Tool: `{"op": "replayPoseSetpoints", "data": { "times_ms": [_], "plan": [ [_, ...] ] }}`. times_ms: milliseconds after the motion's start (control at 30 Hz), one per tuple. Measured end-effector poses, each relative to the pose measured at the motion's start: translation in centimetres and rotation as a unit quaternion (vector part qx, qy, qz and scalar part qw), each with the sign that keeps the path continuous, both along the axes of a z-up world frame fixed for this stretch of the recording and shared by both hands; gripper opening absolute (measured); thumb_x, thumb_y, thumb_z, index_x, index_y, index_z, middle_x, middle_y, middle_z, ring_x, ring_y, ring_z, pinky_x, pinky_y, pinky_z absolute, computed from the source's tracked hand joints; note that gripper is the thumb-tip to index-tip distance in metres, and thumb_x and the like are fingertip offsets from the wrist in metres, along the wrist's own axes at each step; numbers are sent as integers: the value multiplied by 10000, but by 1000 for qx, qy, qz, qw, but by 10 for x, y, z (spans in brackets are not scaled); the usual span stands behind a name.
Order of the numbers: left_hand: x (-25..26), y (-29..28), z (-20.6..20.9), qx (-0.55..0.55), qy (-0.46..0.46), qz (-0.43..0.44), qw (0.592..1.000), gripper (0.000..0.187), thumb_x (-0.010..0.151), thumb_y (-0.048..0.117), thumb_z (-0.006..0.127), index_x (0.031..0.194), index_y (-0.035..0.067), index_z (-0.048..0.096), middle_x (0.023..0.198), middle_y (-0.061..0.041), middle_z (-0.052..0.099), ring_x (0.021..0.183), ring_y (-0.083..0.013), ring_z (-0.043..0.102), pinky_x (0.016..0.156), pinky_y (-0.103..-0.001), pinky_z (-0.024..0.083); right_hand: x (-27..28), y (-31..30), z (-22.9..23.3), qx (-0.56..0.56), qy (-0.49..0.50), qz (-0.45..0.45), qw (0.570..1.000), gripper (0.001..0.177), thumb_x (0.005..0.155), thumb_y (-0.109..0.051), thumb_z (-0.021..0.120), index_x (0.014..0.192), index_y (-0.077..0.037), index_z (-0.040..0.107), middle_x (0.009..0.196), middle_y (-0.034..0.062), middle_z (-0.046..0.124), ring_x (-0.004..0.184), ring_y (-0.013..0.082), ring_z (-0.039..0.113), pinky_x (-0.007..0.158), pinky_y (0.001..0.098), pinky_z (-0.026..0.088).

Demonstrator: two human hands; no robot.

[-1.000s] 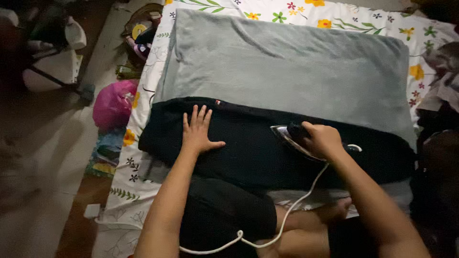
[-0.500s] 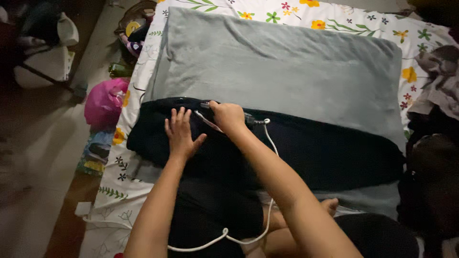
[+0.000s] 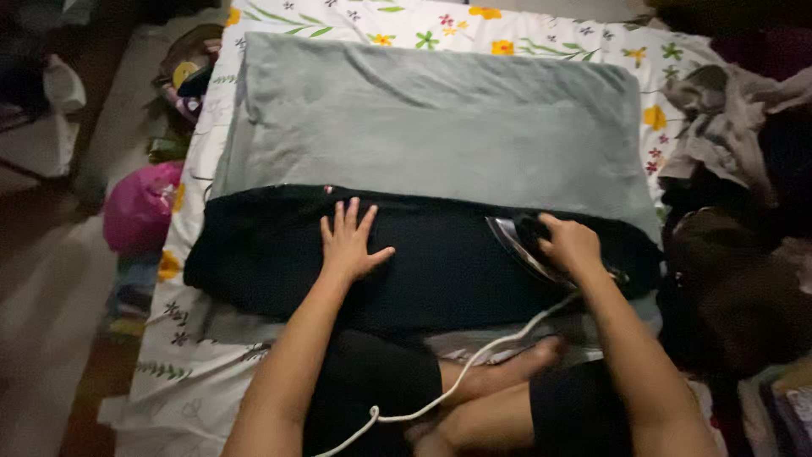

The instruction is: The person irons a black pair of pants laid out on a bed. They use a steam iron to smooth the fabric, frequently adjusting the garment's position and folding sections to ensure even coverage.

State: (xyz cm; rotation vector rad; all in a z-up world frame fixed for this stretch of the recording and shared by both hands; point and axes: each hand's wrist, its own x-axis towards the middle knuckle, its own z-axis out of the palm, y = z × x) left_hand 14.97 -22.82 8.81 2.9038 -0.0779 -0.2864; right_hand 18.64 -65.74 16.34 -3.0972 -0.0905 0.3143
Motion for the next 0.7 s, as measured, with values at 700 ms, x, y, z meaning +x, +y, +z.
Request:
{"op": "replayPoseSetpoints", "data": {
  "times_ms": [700],
  "plan": [
    [-23, -89, -35, 57, -34, -44, 997, 982, 862, 736, 520, 1645, 258, 169, 1719, -59, 25, 1559, -386, -56, 1180, -680, -14, 14, 109, -4, 86, -35, 73, 993, 291, 839, -233, 730, 1096, -124, 647, 900, 170, 743, 869, 398, 717, 725, 534, 552]
  ]
}}
